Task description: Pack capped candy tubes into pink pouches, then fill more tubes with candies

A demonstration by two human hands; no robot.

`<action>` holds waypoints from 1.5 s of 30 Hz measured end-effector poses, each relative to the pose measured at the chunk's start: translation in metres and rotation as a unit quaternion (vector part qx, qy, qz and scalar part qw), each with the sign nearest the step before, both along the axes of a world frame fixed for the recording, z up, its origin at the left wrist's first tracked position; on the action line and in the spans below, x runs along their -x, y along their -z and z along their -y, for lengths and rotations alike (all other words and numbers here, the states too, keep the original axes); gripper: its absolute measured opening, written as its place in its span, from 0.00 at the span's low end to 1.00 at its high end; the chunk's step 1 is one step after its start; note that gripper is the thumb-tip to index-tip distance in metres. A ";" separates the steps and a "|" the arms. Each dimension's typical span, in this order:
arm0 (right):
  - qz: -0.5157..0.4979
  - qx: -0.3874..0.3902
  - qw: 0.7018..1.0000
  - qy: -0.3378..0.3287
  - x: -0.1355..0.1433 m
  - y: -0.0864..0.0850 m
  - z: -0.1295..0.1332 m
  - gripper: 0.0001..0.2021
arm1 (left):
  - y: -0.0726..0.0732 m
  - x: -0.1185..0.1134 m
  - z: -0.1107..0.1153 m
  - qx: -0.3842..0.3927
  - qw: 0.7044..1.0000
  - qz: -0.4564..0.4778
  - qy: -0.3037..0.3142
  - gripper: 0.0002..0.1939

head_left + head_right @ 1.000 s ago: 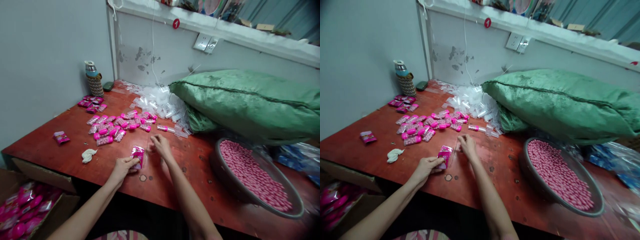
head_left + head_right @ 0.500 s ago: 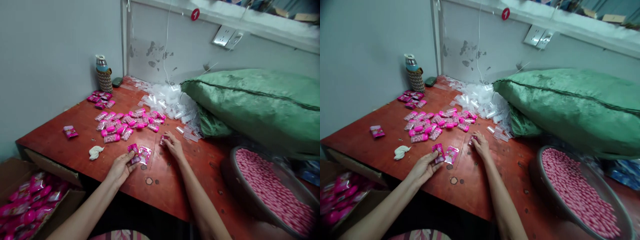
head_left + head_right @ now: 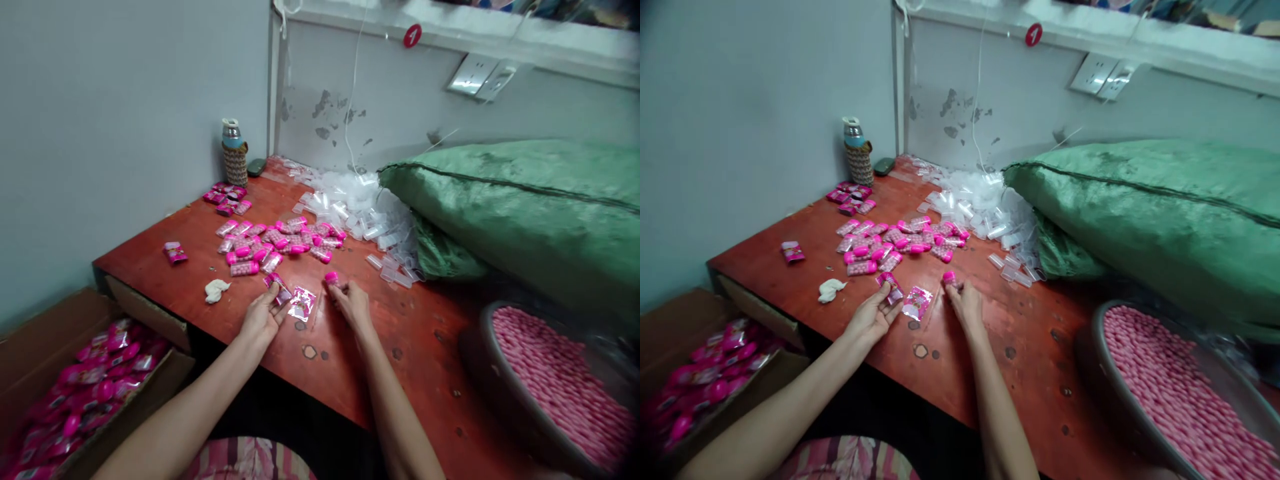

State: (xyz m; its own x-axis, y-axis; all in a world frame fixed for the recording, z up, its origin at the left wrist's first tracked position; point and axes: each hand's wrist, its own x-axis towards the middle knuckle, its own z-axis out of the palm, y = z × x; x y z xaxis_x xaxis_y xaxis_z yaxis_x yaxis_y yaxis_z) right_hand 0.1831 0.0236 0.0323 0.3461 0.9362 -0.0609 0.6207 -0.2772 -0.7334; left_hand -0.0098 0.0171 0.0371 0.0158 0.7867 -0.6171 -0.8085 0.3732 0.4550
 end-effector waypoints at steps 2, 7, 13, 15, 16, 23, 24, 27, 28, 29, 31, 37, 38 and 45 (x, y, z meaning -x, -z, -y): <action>-0.198 -0.040 0.979 -0.033 0.019 -0.001 0.022 0.17 | 0.001 -0.001 -0.001 0.008 1.000 0.007 -0.012 0.03; -0.369 -0.045 0.926 -0.066 0.073 -0.006 0.076 0.14 | 0.004 -0.005 0.001 0.001 0.999 0.037 -0.028 0.03; -0.337 -0.087 0.938 -0.006 0.097 -0.005 0.084 0.13 | -0.002 -0.006 0.007 -0.012 0.998 0.062 -0.032 0.03; -0.342 -0.091 0.935 -0.003 0.097 -0.003 0.082 0.13 | -0.004 -0.004 0.009 -0.007 0.997 0.069 -0.033 0.03; -0.343 -0.091 0.935 -0.006 0.098 -0.002 0.081 0.13 | -0.005 -0.003 0.009 -0.006 0.997 0.072 -0.033 0.03; -0.366 -0.089 0.926 -0.018 0.105 -0.001 0.079 0.13 | -0.002 0.000 0.009 -0.019 0.998 0.062 -0.028 0.03; -0.372 -0.091 0.924 -0.018 0.106 -0.001 0.079 0.13 | -0.001 0.001 0.008 -0.018 0.998 0.057 -0.027 0.04; -0.381 -0.101 0.919 -0.018 0.106 -0.002 0.079 0.12 | 0.000 0.004 0.006 -0.008 0.998 0.051 -0.028 0.04; -0.379 -0.102 0.920 -0.018 0.106 -0.002 0.079 0.12 | 0.001 0.005 0.006 -0.006 0.998 0.054 -0.030 0.03; -0.376 -0.100 0.921 -0.016 0.106 -0.002 0.079 0.12 | 0.000 0.005 0.006 -0.007 0.998 0.058 -0.031 0.03; -0.369 -0.095 0.924 -0.012 0.106 -0.003 0.078 0.12 | 0.000 0.004 0.006 -0.015 0.997 0.067 -0.030 0.03; -0.369 -0.097 0.924 -0.022 0.109 -0.004 0.078 0.11 | 0.000 0.001 0.007 -0.021 0.998 0.059 -0.019 0.05; -0.371 -0.096 0.923 -0.024 0.110 -0.003 0.078 0.11 | 0.000 0.001 0.007 -0.021 0.998 0.055 -0.017 0.05; -0.353 -0.099 0.930 -0.015 0.109 -0.001 0.078 0.11 | -0.004 -0.002 0.014 -0.086 0.995 0.039 0.017 0.09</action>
